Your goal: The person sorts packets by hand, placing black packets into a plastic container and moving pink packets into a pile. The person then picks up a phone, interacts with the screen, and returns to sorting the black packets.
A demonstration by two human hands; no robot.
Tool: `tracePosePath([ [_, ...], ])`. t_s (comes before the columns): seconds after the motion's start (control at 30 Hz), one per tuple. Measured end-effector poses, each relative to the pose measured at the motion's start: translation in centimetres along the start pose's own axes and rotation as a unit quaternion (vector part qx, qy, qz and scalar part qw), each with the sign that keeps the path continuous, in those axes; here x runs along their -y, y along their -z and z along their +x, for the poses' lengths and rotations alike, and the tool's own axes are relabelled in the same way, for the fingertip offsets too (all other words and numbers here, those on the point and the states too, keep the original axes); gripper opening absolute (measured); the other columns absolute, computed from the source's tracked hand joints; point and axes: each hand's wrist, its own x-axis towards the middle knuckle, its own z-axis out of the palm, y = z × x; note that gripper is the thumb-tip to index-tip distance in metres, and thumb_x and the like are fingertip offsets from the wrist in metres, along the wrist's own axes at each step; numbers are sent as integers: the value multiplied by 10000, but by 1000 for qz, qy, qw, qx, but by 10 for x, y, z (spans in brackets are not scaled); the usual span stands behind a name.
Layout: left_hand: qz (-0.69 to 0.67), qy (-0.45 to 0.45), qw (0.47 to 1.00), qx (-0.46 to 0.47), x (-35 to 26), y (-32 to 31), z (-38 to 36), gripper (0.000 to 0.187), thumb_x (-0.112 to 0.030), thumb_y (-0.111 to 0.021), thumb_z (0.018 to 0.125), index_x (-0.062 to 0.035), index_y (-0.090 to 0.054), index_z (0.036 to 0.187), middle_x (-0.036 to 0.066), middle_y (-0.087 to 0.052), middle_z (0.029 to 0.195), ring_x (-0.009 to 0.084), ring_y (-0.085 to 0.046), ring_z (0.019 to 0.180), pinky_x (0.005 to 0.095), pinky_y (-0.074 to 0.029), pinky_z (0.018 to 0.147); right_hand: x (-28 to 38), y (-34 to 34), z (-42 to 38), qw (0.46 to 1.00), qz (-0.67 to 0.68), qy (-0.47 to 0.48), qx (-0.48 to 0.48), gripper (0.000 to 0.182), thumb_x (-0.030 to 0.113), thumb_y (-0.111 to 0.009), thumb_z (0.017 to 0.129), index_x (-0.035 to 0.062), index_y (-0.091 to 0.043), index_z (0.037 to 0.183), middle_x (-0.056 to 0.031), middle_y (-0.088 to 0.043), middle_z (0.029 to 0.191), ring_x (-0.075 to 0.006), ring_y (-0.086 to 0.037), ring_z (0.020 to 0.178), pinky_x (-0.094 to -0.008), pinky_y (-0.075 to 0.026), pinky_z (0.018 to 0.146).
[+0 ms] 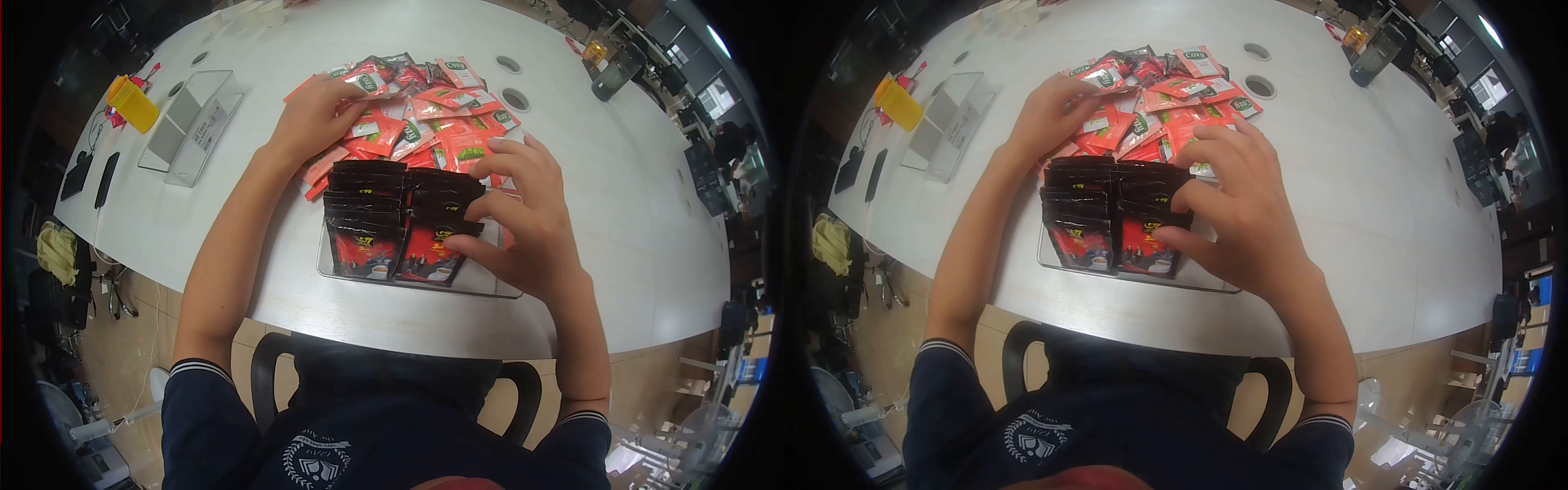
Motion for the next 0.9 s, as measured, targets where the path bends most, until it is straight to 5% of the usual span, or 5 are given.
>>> tracePosePath([
  [0.17, 9, -12, 1000, -12, 1, 0, 0, 214, -260, -718, 971, -112, -787, 1109, 84, -744, 999, 287, -659, 1012, 421, -539, 887, -1, 4, 0, 1000, 5, -4, -17, 373, 280, -979, 641, 132, -684, 816, -70, -655, 1253, -360, -572, 1333, -624, -359, 1203],
  [0.6, -20, 12, 999, -35, 1, 7, 3, 252, -318, -669, 978, -77, -706, 1044, 167, -705, 978, 360, -674, 942, 466, -527, 840, -22, 1, -5, 989, -19, -48, -137, 187, 123, -865, 779, 90, -681, 779, -66, -684, 1121, -344, -608, 1183, -517, -464, 1084],
  [0.8, -99, 64, 993, -15, -3, 13, 4, 273, -320, -653, 953, -54, -668, 1014, 171, -716, 934, 335, -681, 878, 446, -521, 828, -23, 0, -5, 989, -24, -52, -134, 171, 113, -859, 785, 87, -690, 785, -69, -686, 1127, -346, -608, 1189, -517, -466, 1082],
  [0.9, -302, 128, 944, -43, -6, 6, 7, 273, -290, -650, 945, -18, -639, 968, 153, -751, 929, 252, -696, 871, 399, -529, 827, -22, -1, -5, 990, -20, -55, -132, 166, 112, -859, 787, 87, -694, 789, -70, -687, 1130, -343, -609, 1193, -519, -466, 1083],
])
